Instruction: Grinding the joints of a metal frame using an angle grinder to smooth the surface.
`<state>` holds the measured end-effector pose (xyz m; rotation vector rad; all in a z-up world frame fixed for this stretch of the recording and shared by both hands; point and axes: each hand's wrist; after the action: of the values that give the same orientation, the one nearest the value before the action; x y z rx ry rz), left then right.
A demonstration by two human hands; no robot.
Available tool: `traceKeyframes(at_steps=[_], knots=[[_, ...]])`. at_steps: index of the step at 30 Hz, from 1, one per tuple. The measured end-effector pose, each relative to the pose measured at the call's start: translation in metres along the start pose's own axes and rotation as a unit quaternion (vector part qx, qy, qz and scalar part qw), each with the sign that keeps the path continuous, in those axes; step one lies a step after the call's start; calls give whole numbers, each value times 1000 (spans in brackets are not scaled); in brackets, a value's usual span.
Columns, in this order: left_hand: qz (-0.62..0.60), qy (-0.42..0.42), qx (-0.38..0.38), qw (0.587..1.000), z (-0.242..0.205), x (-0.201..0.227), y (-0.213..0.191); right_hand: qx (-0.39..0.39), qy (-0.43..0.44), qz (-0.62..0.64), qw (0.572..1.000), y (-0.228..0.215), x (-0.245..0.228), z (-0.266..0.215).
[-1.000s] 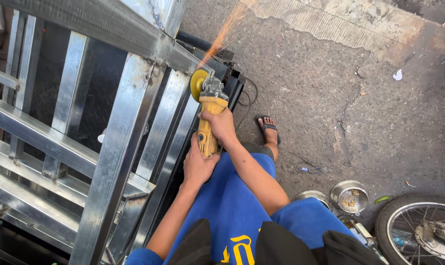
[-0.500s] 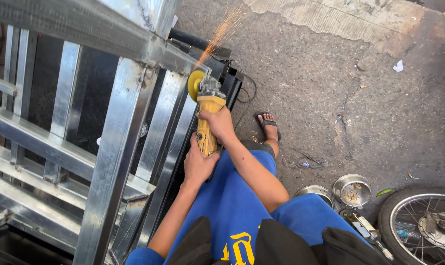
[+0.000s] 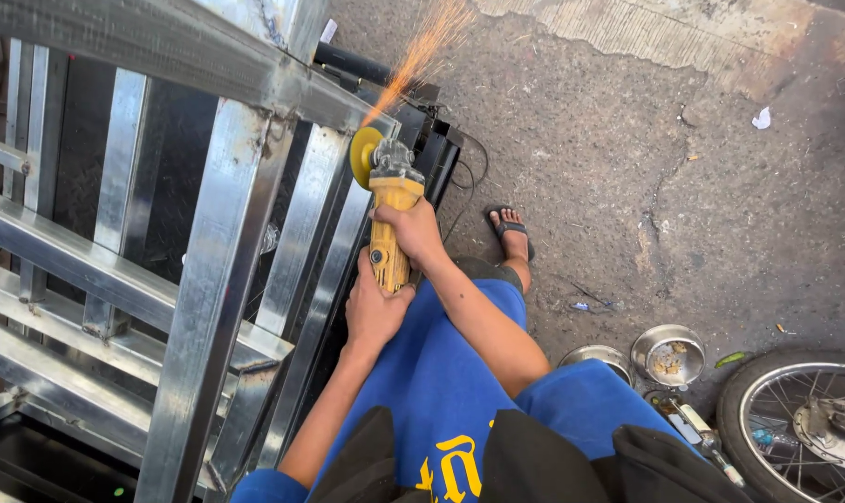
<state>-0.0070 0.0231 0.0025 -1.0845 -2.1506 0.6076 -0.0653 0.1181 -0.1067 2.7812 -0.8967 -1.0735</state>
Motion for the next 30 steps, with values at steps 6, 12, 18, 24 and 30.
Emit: traceKeyframes(at_steps=[6, 12, 18, 24, 30], knots=[[43, -25, -6, 999, -4, -11, 8, -5, 19, 43, 999, 2, 29, 3], [94, 0, 41, 995, -19, 3, 2, -67, 24, 128, 989, 7, 23, -3], [123, -9, 47, 991, -20, -3, 10, -76, 43, 150, 985, 6, 35, -1], [113, -17, 50, 992, -21, 6, 16, -97, 43, 153, 983, 0, 29, -2], [94, -31, 64, 993, -26, 4, 24, -138, 53, 105, 983, -8, 35, 5]])
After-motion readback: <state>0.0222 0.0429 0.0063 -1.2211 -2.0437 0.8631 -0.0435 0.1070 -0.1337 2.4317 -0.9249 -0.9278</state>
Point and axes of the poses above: each hand's wrist, its own z-axis towards the middle knuckle, its own y-axis out of the palm, x = y × z, and after that the axes turned 1 degree about x, right-handed
